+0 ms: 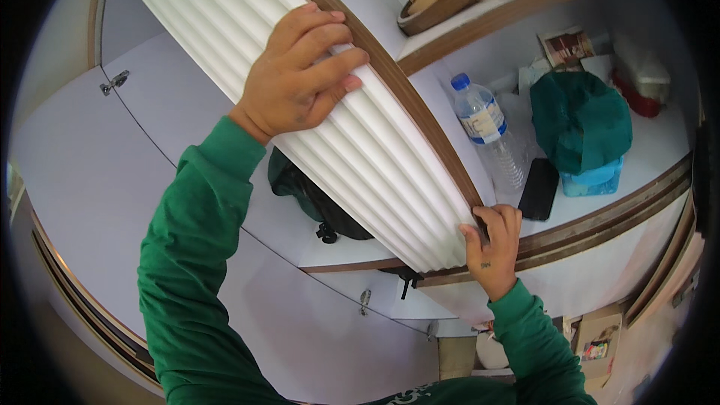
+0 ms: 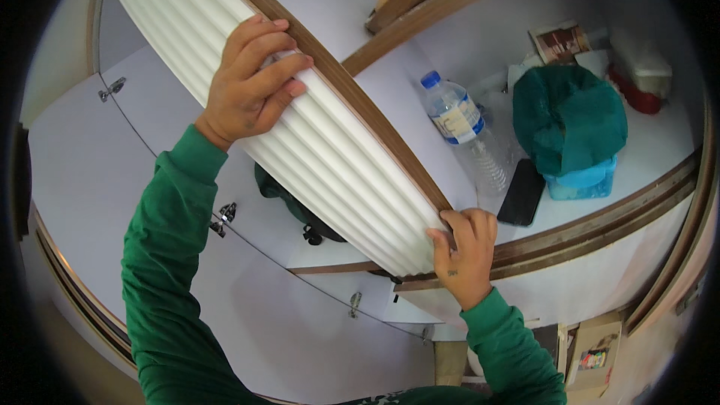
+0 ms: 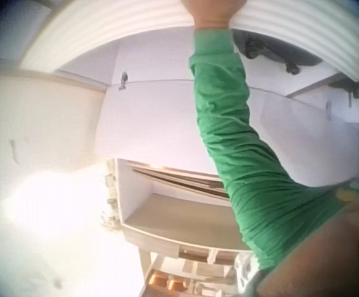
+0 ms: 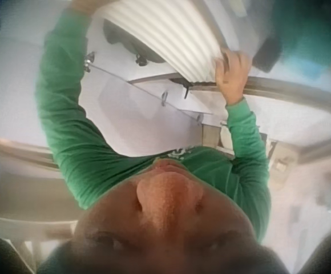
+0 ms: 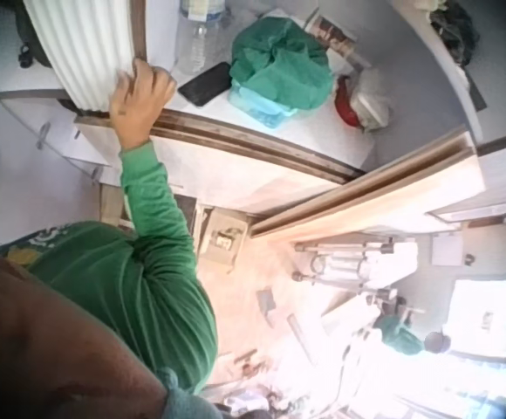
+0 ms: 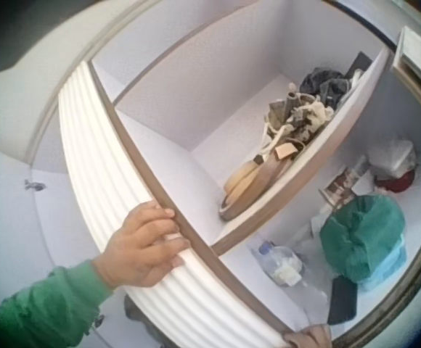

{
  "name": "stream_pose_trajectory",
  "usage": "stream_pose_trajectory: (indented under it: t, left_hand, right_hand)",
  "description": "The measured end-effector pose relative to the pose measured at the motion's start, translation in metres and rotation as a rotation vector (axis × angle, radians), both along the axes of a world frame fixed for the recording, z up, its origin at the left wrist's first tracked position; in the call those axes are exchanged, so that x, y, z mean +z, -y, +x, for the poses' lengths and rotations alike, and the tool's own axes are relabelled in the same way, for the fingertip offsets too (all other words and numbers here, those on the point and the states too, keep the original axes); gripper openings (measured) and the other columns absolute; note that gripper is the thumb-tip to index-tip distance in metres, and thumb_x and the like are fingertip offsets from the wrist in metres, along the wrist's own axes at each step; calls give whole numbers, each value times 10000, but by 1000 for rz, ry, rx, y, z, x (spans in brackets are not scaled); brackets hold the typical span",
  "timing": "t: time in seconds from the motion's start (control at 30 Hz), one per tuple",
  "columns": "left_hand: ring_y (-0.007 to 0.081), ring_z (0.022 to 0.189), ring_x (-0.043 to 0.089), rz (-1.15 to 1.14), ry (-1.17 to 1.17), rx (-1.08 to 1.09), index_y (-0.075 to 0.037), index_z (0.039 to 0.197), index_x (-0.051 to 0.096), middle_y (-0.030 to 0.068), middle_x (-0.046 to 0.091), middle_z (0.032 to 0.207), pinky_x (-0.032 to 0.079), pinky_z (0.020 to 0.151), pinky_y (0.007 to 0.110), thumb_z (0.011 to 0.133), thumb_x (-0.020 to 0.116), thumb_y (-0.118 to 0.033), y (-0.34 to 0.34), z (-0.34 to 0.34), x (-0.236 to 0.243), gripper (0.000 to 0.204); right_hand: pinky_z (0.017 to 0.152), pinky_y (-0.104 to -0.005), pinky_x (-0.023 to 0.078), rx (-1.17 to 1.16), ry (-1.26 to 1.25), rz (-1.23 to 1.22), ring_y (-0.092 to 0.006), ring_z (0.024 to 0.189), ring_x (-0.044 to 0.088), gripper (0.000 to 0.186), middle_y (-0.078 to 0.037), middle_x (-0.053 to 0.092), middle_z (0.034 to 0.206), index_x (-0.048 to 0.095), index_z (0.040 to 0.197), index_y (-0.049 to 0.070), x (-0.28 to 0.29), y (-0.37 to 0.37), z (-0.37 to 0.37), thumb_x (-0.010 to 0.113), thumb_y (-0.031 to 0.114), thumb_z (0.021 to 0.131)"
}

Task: The person installs a white ribbed panel into a wooden cabinet frame, repeatedly adjusting and repositioning it to fit. They then move to a workbench and use a sanding block to smooth the edges of a white rectangular board.

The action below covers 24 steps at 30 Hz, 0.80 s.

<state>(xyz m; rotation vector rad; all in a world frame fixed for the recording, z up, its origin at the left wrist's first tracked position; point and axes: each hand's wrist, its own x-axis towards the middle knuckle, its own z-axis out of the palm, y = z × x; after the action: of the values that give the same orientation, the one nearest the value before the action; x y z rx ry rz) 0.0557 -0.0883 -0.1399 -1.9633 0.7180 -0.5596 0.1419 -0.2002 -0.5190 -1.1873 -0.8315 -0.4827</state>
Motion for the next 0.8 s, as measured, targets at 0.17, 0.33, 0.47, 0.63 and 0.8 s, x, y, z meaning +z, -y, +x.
stream_pose_trajectory:
  t: [0.17,0.33,0.47,0.63,0.8]
  left_hand:
    - [334,1236,558,-8,19,34,-113,1122,729,96,630,1146,395,1142,515,815,787,-249,7,2,-1,340]
    - [317,1238,556,-66,18,25,-118,1081,731,81,631,1137,393,1148,504,833,780,-263,5,-2,-4,291]
    - [307,1237,554,-74,27,1,-129,1054,728,75,617,1137,394,1149,504,836,784,-269,5,-1,-3,265]
    - [305,1231,554,-81,13,-13,-131,1075,718,77,601,1147,394,1156,499,841,781,-263,7,-1,-2,275]
    - [312,1236,546,-86,18,-9,-123,1090,708,79,608,1183,375,1176,488,855,762,-260,-1,-9,-7,277]
  right_hand:
    - [843,-449,426,3,25,5,-359,930,508,281,-160,536,974,660,1068,26,1,5,1,773,79,816]
    - [850,-451,427,28,12,-1,-360,945,508,285,-163,532,982,659,1062,25,-1,5,-2,770,58,802]
    - [861,-448,434,50,-6,-45,-360,971,514,311,-167,550,1021,642,1102,7,2,10,-3,763,61,820]
    - [872,-427,446,78,67,85,-331,950,549,300,-155,595,1015,631,1124,-10,58,36,3,748,83,864]
    - [755,-373,507,226,272,308,-301,779,609,215,-144,644,897,662,1095,-30,207,44,17,696,70,909]
